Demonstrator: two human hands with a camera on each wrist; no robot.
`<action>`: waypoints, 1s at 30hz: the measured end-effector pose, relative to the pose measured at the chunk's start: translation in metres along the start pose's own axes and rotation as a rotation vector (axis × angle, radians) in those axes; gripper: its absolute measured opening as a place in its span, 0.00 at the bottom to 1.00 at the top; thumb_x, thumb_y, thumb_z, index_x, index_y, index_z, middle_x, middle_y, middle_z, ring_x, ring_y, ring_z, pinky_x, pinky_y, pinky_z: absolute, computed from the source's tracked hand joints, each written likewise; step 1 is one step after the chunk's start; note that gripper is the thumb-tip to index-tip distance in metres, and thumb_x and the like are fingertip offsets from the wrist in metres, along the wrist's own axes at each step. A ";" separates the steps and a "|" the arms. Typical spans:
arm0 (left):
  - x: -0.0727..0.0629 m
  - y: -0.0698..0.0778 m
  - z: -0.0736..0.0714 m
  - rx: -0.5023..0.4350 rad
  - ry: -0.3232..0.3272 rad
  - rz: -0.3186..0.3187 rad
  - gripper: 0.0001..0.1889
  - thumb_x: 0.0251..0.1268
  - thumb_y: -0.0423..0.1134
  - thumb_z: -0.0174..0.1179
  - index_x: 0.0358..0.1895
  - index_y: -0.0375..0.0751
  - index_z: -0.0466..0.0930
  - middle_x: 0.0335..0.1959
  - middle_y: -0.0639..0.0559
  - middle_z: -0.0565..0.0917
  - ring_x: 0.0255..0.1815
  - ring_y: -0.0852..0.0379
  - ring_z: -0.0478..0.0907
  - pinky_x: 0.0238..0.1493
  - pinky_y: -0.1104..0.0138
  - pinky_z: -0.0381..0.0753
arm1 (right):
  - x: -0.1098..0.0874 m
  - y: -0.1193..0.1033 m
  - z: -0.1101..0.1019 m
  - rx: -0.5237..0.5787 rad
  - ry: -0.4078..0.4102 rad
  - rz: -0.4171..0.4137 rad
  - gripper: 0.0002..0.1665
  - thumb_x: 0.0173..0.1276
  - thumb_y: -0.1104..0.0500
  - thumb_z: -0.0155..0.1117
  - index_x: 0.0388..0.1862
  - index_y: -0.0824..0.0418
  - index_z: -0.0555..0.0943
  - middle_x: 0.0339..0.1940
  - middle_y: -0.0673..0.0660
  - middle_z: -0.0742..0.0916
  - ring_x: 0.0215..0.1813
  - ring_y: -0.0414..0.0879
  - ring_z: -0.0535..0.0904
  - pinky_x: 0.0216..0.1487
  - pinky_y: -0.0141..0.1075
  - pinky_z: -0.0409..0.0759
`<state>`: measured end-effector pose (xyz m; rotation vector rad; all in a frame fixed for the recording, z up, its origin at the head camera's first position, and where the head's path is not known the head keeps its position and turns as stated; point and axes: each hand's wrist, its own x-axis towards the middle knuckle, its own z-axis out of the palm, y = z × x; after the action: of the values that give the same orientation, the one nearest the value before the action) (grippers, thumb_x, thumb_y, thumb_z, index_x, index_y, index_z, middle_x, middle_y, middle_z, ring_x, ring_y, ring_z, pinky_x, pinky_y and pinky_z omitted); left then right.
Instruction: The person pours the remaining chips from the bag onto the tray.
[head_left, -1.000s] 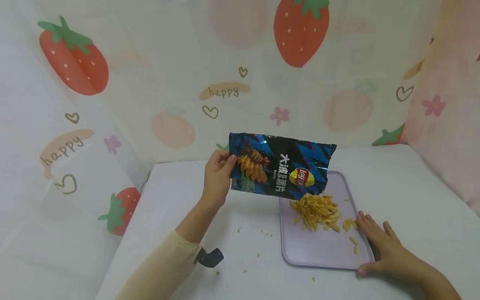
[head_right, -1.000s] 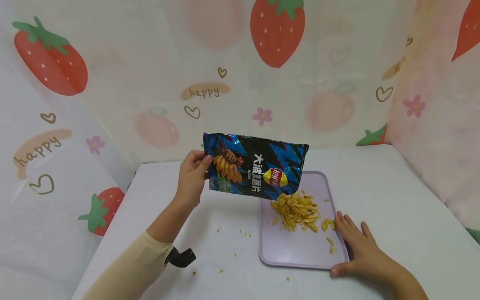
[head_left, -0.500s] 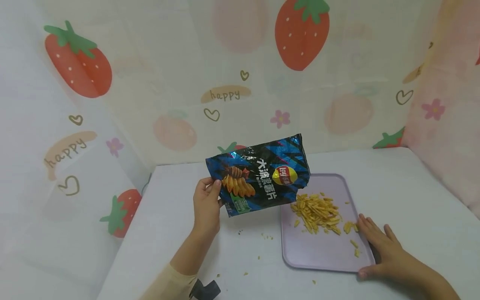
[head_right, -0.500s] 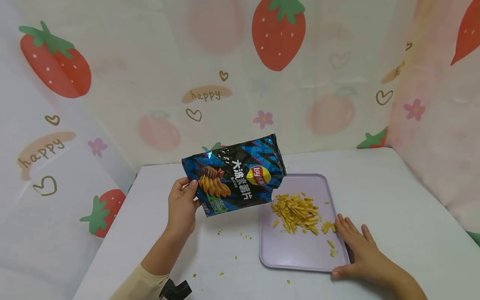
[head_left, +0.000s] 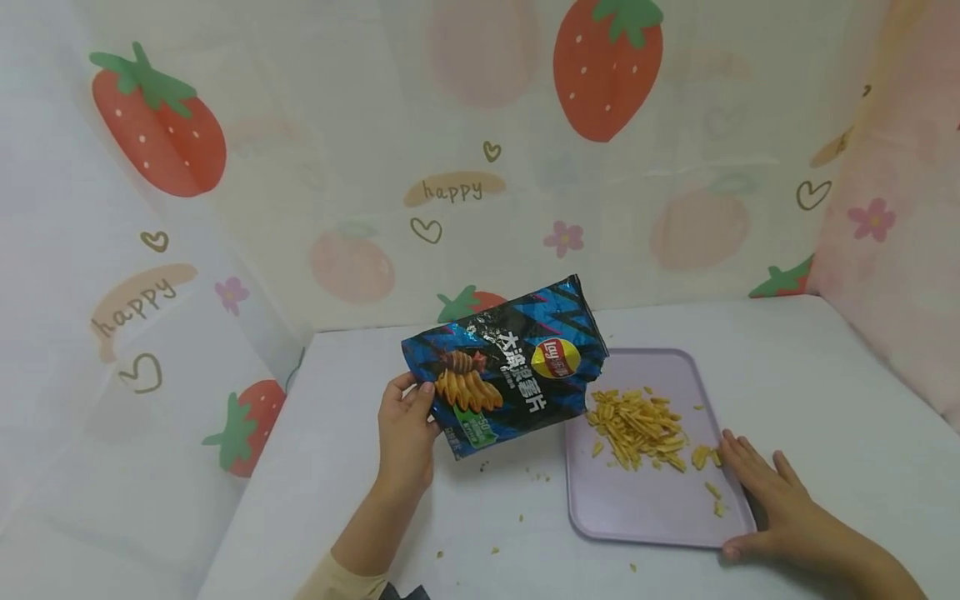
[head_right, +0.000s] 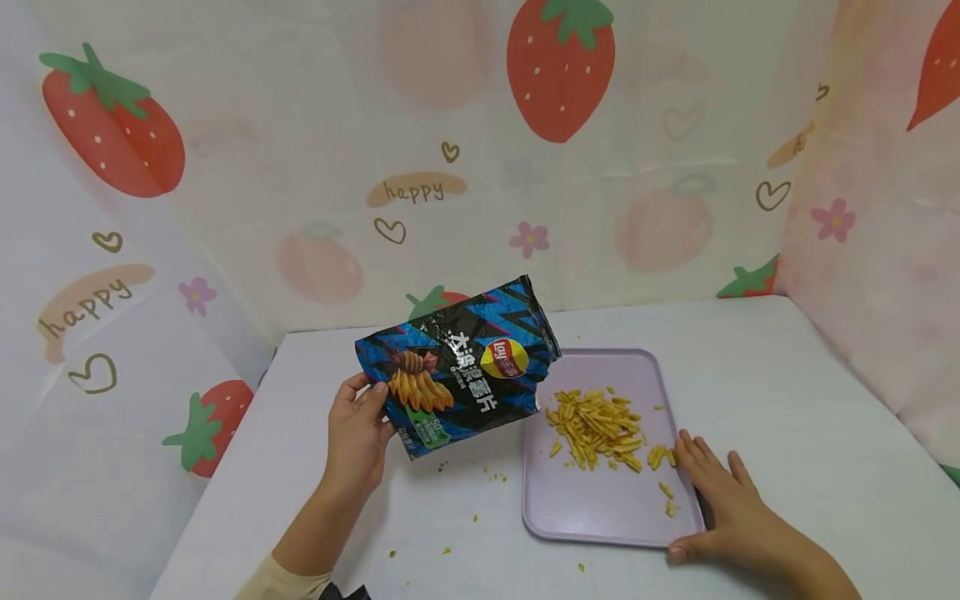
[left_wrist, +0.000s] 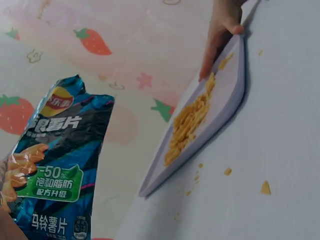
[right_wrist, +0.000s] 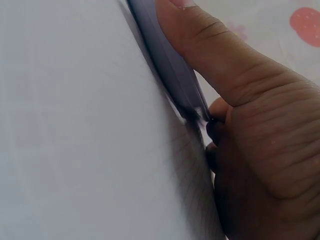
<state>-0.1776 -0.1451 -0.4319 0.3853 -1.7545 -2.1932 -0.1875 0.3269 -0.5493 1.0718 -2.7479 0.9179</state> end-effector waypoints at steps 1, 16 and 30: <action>-0.001 0.000 0.000 -0.009 0.002 -0.010 0.16 0.83 0.37 0.50 0.66 0.41 0.65 0.64 0.40 0.80 0.61 0.49 0.81 0.53 0.59 0.85 | -0.001 0.001 0.000 -0.002 0.003 -0.008 0.80 0.44 0.40 0.84 0.84 0.67 0.46 0.86 0.62 0.46 0.79 0.23 0.26 0.72 0.26 0.13; 0.005 -0.002 -0.006 -0.059 0.072 -0.073 0.16 0.83 0.36 0.49 0.67 0.44 0.62 0.65 0.43 0.77 0.64 0.50 0.78 0.50 0.65 0.84 | -0.002 0.000 -0.001 -0.010 0.003 -0.002 0.79 0.44 0.39 0.84 0.84 0.65 0.46 0.86 0.61 0.47 0.80 0.24 0.27 0.73 0.26 0.14; 0.016 -0.016 -0.013 -0.091 0.132 -0.127 0.19 0.83 0.34 0.48 0.71 0.46 0.63 0.68 0.43 0.74 0.68 0.48 0.74 0.66 0.50 0.77 | -0.001 0.003 0.001 -0.008 0.006 -0.015 0.81 0.42 0.40 0.85 0.84 0.66 0.46 0.86 0.56 0.44 0.80 0.25 0.26 0.73 0.26 0.13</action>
<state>-0.1885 -0.1598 -0.4506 0.6199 -1.5948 -2.2671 -0.1883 0.3291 -0.5518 1.0844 -2.7330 0.9054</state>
